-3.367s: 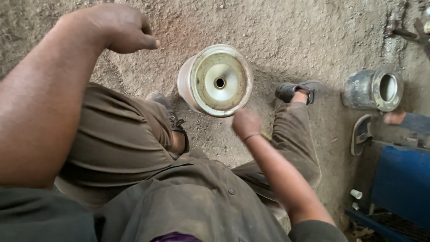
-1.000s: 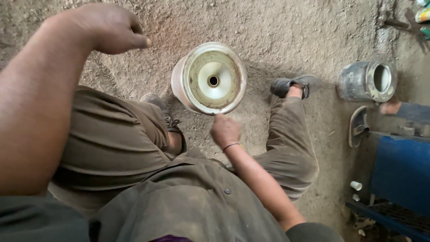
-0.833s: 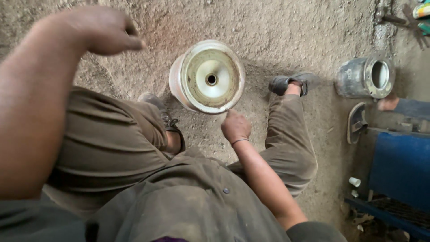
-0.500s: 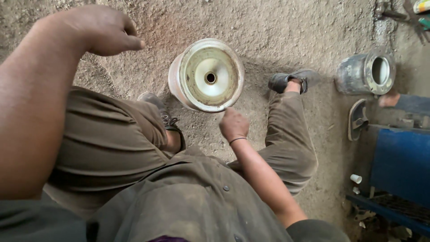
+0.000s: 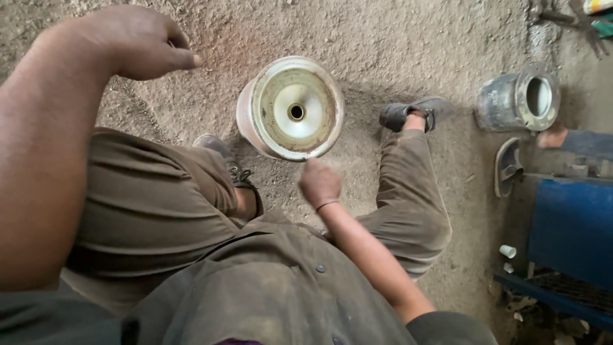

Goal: The person sits on the ground and uses a small metal scraper to remove residue from the rim and inner surface of a metal funnel-shaped object. The person repeatedly scrapes the edges and interior, occasionally rotating the object to access different areas.

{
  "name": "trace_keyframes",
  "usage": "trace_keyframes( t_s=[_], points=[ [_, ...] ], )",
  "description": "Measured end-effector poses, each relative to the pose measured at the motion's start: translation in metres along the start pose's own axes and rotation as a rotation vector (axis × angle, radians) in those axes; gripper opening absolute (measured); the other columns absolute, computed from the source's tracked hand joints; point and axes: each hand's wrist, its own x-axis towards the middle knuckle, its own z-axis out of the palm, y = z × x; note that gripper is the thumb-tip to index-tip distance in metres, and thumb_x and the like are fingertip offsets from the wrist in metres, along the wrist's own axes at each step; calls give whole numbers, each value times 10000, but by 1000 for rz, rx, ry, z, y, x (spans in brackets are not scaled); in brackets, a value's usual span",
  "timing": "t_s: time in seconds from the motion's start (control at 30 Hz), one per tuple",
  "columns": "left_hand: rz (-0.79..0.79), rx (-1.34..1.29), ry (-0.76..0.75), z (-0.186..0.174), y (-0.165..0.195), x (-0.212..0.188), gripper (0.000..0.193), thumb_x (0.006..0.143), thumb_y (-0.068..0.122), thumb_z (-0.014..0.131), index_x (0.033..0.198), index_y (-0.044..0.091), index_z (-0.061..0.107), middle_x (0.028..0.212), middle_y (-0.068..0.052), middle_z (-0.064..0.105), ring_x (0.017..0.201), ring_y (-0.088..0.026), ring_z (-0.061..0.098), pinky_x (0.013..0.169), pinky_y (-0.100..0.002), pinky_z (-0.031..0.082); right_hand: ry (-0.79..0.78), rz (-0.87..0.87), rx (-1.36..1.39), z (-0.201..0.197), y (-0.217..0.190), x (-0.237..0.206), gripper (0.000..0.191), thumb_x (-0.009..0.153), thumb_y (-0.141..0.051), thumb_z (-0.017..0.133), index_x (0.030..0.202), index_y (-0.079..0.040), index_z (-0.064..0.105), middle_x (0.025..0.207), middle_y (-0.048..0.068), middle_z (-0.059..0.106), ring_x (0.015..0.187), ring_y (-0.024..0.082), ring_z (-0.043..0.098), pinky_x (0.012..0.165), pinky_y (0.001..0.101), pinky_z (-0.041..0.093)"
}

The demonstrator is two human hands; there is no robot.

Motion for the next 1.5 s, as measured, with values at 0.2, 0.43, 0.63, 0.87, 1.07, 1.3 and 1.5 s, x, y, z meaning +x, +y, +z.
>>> trace_keyframes(
  t_s=[0.2,0.43,0.63,0.87,1.07,1.3,1.5],
  points=[
    [-7,42,-25,2,3,-1,588,1025,552,559,1434,136,633,1365,-179,669,1261,-368,619,1109,-511,456,50,132,113,-3,25,14,294,968,-241,457,1026,-139,726,997,211,745,947,421,715,836,527,551],
    [-63,-42,-48,2,5,-6,579,1033,525,538,1454,134,604,1376,-197,644,1258,-372,613,1099,-547,444,62,86,99,-4,37,19,290,993,-232,431,1090,-177,699,997,196,746,897,415,731,794,547,556],
    [-29,-21,-19,3,-1,2,575,1027,523,556,1445,136,633,1382,-190,663,1263,-366,626,1106,-532,468,48,20,62,-4,41,23,262,967,-237,457,1060,-181,694,971,209,743,870,420,728,753,552,562],
    [-31,-2,-24,8,-3,5,576,1018,540,557,1435,150,637,1369,-187,664,1250,-365,630,1083,-533,476,139,-6,90,1,44,23,228,955,-239,474,994,-150,681,927,211,745,834,431,724,732,558,555],
    [-13,24,-9,9,-2,5,595,1012,555,558,1442,151,630,1364,-189,662,1240,-372,625,1072,-535,477,136,58,69,3,50,24,218,976,-241,476,975,-156,676,899,206,740,814,431,722,717,555,559],
    [-25,6,-12,10,-3,5,590,1022,541,547,1450,142,620,1357,-193,668,1221,-360,645,1075,-523,478,68,30,68,14,52,23,231,1009,-237,448,1023,-147,660,924,196,738,832,407,726,715,544,567],
    [-36,16,-47,6,0,2,575,1028,544,546,1439,153,637,1360,-191,666,1228,-356,637,1079,-522,473,255,-23,207,27,47,15,208,937,-255,486,955,-177,679,893,171,731,790,424,706,684,552,553]
  ],
)
